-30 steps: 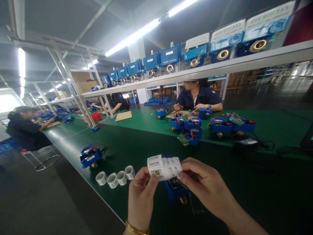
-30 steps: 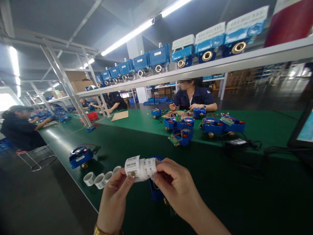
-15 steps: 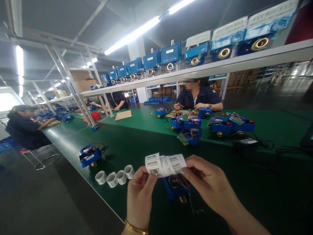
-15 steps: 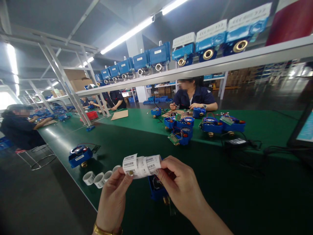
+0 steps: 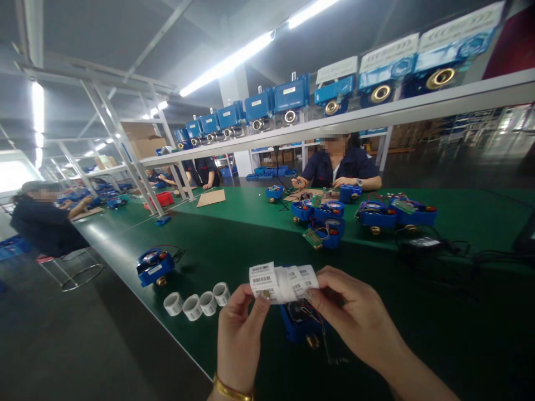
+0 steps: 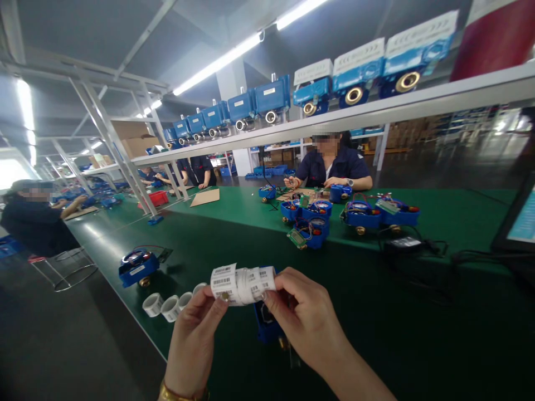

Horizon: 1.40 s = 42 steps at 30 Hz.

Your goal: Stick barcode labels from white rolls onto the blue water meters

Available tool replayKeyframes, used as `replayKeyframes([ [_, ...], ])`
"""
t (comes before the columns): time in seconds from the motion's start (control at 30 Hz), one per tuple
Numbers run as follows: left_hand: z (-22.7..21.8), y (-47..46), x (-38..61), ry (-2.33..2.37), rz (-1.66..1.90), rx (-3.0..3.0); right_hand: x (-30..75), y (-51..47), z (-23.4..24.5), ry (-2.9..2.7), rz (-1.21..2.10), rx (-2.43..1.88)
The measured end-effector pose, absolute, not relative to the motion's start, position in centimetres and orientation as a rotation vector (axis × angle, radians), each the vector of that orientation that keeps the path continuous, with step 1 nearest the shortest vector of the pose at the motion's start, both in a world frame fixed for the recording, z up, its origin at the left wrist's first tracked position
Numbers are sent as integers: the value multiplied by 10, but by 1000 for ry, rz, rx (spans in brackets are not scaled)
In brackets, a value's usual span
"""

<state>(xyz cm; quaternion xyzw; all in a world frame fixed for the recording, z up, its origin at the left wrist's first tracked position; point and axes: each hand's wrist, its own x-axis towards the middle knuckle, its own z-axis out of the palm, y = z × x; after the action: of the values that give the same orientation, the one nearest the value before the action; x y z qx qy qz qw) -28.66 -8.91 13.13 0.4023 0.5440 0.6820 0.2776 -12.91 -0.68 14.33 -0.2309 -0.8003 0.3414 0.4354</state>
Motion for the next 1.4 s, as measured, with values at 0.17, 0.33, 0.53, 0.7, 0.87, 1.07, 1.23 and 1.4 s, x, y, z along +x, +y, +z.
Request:
replayKeyframes([
  [0.17, 133, -88, -288, 1432, 1871, 1031, -126, -5, 143, -1994, 854, -581],
  [0.33, 138, -87, -283, 1381, 1875, 1017, -127, -7, 145, -2022, 849, -577],
  [0.53, 137, -89, -280, 1427, 1774, 1108, -134, -12, 144, -2018, 807, -563],
  [0.7, 135, -89, -283, 1418, 1835, 1047, -130, -9, 146, -2011, 783, -562],
  [0.87, 133, -88, -283, 1397, 1880, 1024, -127, -8, 147, -2016, 779, -564],
  [1.07, 134, -91, -283, 1411, 1881, 1004, -125, -8, 148, -2004, 834, -586],
  [1.23, 138, -92, -281, 1418, 1886, 987, -124, -8, 149, -2000, 845, -581],
  [1.4, 136, -93, -281, 1407, 1869, 992, -124, -8, 149, -1991, 842, -563],
])
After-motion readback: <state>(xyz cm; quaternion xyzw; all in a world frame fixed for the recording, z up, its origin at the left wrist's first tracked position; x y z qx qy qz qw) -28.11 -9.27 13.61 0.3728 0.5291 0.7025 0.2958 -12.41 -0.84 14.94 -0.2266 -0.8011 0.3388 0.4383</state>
